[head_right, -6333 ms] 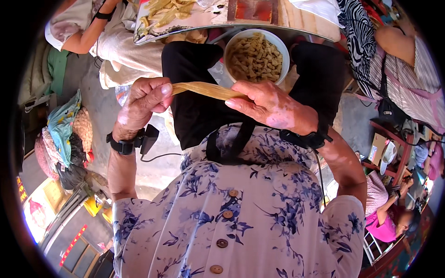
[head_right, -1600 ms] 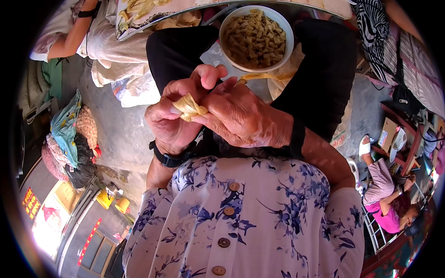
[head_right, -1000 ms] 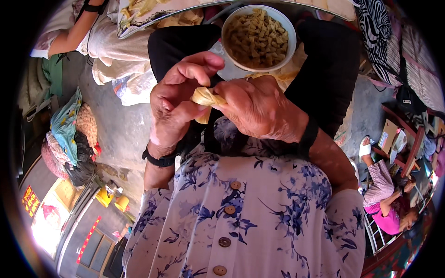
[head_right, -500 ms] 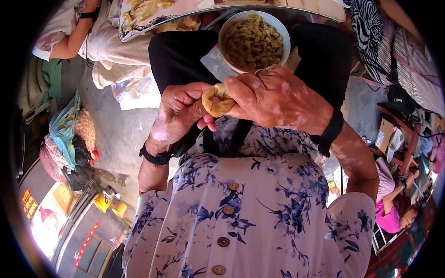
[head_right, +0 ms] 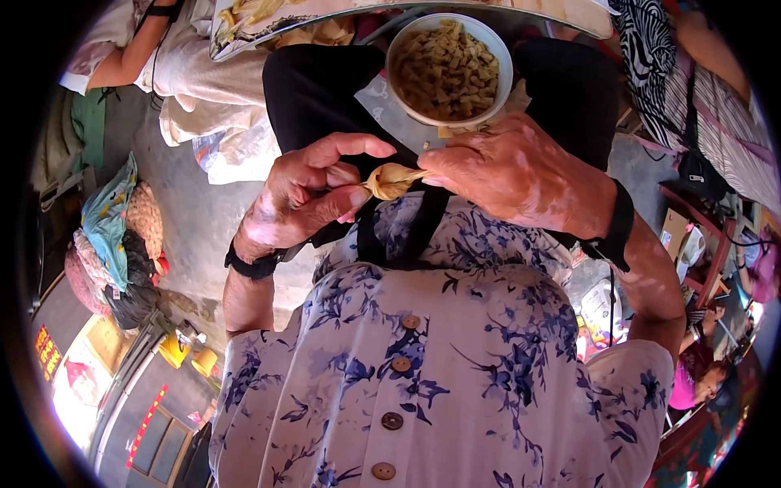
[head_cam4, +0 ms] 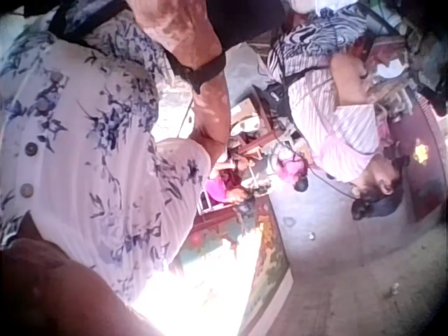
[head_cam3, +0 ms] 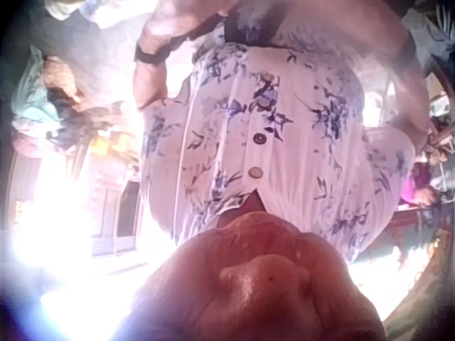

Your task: The person folds and rolls small yellow skins or food wrappers by hand, placing each completed roll into a bowl.

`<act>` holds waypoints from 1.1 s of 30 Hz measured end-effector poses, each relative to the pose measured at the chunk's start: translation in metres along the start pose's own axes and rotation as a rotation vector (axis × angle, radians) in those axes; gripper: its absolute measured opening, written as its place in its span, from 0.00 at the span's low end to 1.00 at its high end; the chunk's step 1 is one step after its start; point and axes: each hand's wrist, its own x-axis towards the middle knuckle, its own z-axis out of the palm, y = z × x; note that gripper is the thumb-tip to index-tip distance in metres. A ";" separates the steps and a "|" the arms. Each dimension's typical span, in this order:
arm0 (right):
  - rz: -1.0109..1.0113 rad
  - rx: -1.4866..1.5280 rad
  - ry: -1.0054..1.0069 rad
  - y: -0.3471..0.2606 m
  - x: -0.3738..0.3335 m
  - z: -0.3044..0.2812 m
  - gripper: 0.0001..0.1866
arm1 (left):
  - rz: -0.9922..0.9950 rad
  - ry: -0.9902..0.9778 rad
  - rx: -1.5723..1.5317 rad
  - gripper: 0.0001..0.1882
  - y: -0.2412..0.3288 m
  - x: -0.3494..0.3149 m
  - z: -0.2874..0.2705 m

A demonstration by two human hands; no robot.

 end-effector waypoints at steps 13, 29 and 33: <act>0.079 0.307 -0.046 -0.012 -0.002 0.001 0.07 | 0.029 0.106 -0.274 0.11 0.004 -0.028 0.006; 0.113 0.321 -0.050 -0.003 0.006 0.009 0.04 | 0.387 0.096 0.384 0.11 0.002 0.018 0.018; 0.146 0.415 -0.142 -0.008 -0.002 0.000 0.06 | 0.378 0.023 0.409 0.07 0.011 0.004 0.014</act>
